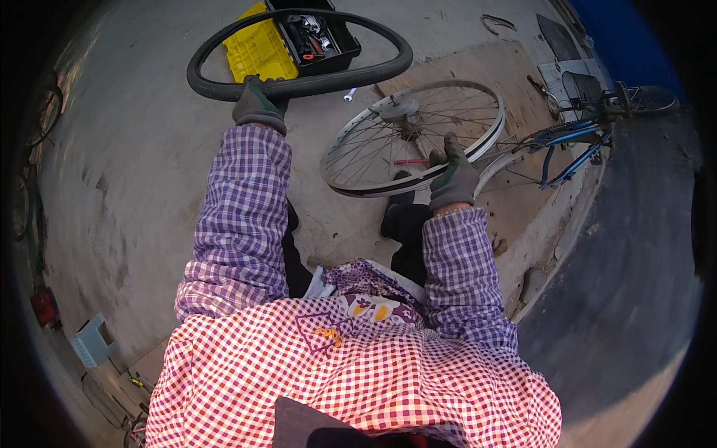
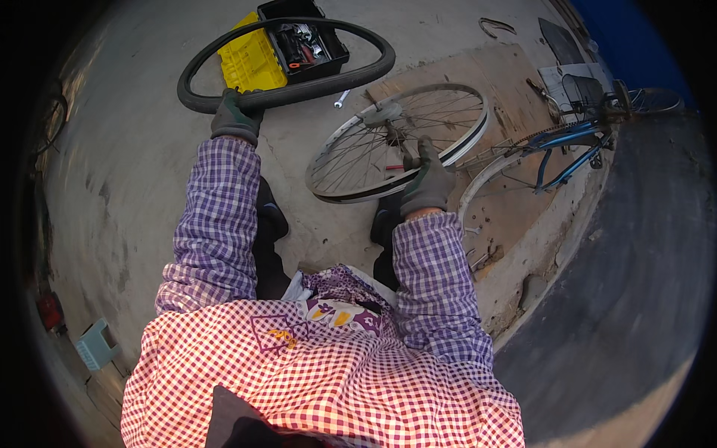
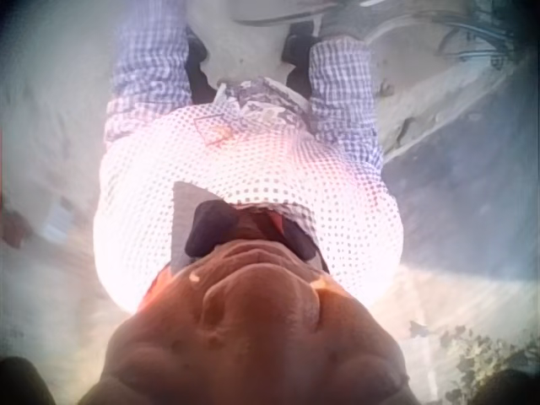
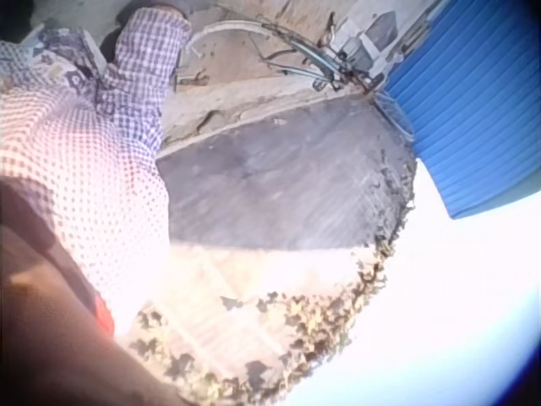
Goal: The person installs a bicycle tire onto a wheel rim. They first seat the inner tube inside the tire, then place the tire onto the rim and press the bead into place by hand around the circumference.
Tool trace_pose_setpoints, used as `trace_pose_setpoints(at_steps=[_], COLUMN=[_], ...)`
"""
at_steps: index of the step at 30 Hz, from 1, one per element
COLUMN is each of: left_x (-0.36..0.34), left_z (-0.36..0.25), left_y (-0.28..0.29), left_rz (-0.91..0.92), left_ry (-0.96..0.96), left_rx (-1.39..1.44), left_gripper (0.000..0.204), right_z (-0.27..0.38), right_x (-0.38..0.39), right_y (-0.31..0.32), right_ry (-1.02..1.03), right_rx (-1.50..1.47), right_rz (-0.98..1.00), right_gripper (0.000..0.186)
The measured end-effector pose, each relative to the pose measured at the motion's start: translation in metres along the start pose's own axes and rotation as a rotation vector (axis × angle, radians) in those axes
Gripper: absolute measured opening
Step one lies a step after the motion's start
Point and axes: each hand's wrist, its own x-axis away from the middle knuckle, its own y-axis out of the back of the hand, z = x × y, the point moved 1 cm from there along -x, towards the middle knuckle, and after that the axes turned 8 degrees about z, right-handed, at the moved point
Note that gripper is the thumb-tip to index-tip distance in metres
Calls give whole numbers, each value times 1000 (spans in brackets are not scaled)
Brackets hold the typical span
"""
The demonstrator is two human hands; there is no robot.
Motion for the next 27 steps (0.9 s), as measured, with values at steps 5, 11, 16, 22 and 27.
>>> trace_pose_setpoints(at_steps=[5,11,16,22,27], left_x=[-77,-30,6,-9,0], left_z=[14,42,61,42,36], left_y=[13,10,7,27,27], left_rz=[258,303,256,232,189], left_ry=[26,88,81,135,168], left_rx=[-70,-10,-24,47,16], left_gripper=[44,43,46,51,50], right_z=[-43,5,24,-9,-22], right_x=[3,34,48,55,65], right_y=[-18,26,37,29,17], right_ry=[-17,-209,-159,-134,-168], right_rx=[19,144,169,270,315], right_rz=[305,534,547,524,501], right_gripper=[17,33,47,39,40])
